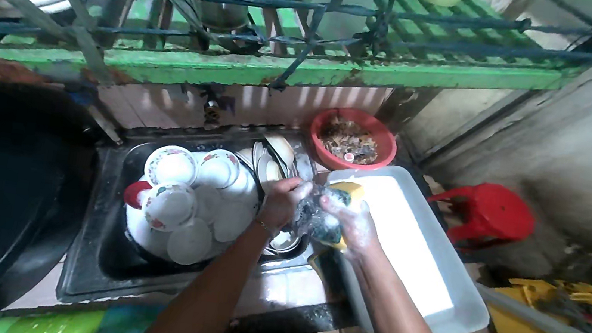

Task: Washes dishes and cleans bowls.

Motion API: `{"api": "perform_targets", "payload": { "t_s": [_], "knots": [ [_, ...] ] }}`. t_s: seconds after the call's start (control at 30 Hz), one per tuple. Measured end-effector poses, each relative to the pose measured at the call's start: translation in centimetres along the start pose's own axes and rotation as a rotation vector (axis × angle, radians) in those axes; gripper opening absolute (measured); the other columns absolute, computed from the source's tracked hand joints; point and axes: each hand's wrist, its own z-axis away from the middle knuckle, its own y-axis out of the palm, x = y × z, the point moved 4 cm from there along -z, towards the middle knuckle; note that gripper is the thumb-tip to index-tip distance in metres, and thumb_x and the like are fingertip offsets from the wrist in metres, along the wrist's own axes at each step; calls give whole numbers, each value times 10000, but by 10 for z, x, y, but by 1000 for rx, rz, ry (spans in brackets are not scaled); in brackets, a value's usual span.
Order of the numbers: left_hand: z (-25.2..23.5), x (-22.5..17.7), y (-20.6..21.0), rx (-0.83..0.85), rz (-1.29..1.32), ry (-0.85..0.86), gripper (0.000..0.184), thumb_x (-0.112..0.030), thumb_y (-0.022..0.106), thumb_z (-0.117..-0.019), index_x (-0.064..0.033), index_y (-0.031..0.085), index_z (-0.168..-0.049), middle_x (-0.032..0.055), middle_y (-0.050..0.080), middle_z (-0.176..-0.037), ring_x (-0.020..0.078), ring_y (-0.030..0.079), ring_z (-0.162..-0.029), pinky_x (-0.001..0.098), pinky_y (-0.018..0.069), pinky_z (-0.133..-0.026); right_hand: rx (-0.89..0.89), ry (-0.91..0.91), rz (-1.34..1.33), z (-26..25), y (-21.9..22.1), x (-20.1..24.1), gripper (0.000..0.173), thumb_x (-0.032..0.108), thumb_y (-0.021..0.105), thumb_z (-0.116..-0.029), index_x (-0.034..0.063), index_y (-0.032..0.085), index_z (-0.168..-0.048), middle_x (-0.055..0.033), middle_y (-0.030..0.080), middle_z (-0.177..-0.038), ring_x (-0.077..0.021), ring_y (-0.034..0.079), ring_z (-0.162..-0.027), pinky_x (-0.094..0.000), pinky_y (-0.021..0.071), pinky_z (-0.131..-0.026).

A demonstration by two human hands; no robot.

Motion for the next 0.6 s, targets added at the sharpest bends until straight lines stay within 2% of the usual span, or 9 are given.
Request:
{"api": "perform_targets", "payload": {
  "t_s": [0.13,0.2,0.27,0.33,0.43,0.47,0.53,0.6],
  "knots": [
    [0,5,0,-104,20,20,246,-189,615,-1015,-51,719,-839,41,665,-743,116,611,-675,339,523,-655,-22,40,71,-5,-3,-4,315,127,760,-910,15,638,-1178,-126,731,-933,-210,718,-756,-386,631,-677],
    [13,-10,5,-63,-157,130,239,-181,613,-1005,-21,707,-854,74,657,-774,162,619,-728,397,525,-714,-55,36,64,-17,-17,-11,301,163,743,-938,27,630,-1182,-102,730,-925,-187,712,-752,-374,625,-669],
    [18,-18,8,-49,-280,242,245,-174,614,-989,-4,673,-823,88,621,-741,186,602,-708,423,499,-694,-68,20,44,-12,-20,-6,320,160,731,-947,38,608,-1216,-85,720,-944,-169,705,-769,-364,621,-677],
    [10,-11,-4,-86,-227,213,221,-167,632,-991,-10,714,-860,83,677,-777,162,641,-736,411,543,-729,-39,4,-1,5,-8,-2,317,117,742,-909,30,626,-1190,-101,730,-927,-182,714,-752,-363,628,-661],
    [-1,2,-7,-135,-84,132,229,-175,654,-980,-61,716,-791,24,664,-710,101,605,-648,347,514,-644,-33,29,-16,17,4,-1,315,94,760,-893,18,634,-1172,-121,734,-924,-201,721,-745,-368,632,-659],
    [-2,1,-6,-143,-61,134,232,-172,653,-981,-66,714,-784,11,658,-701,81,595,-637,320,506,-632,-30,37,-12,15,3,-1,335,118,761,-900,19,629,-1191,-126,733,-941,-208,723,-764,-376,633,-672],
    [0,-6,-8,-114,-40,129,200,-166,647,-1000,-51,732,-861,17,687,-759,70,617,-684,302,526,-678,7,57,-15,7,-7,-4,379,245,723,-938,33,612,-1232,-126,728,-951,-211,723,-789,-388,633,-693],
    [7,-14,-9,-105,-14,150,188,-162,611,-1018,-30,717,-936,31,684,-785,80,628,-696,304,548,-685,53,62,-91,-5,-27,-14,415,428,563,-1019,66,588,-1222,-104,710,-892,-207,712,-763,-392,629,-682]
  ]
}}
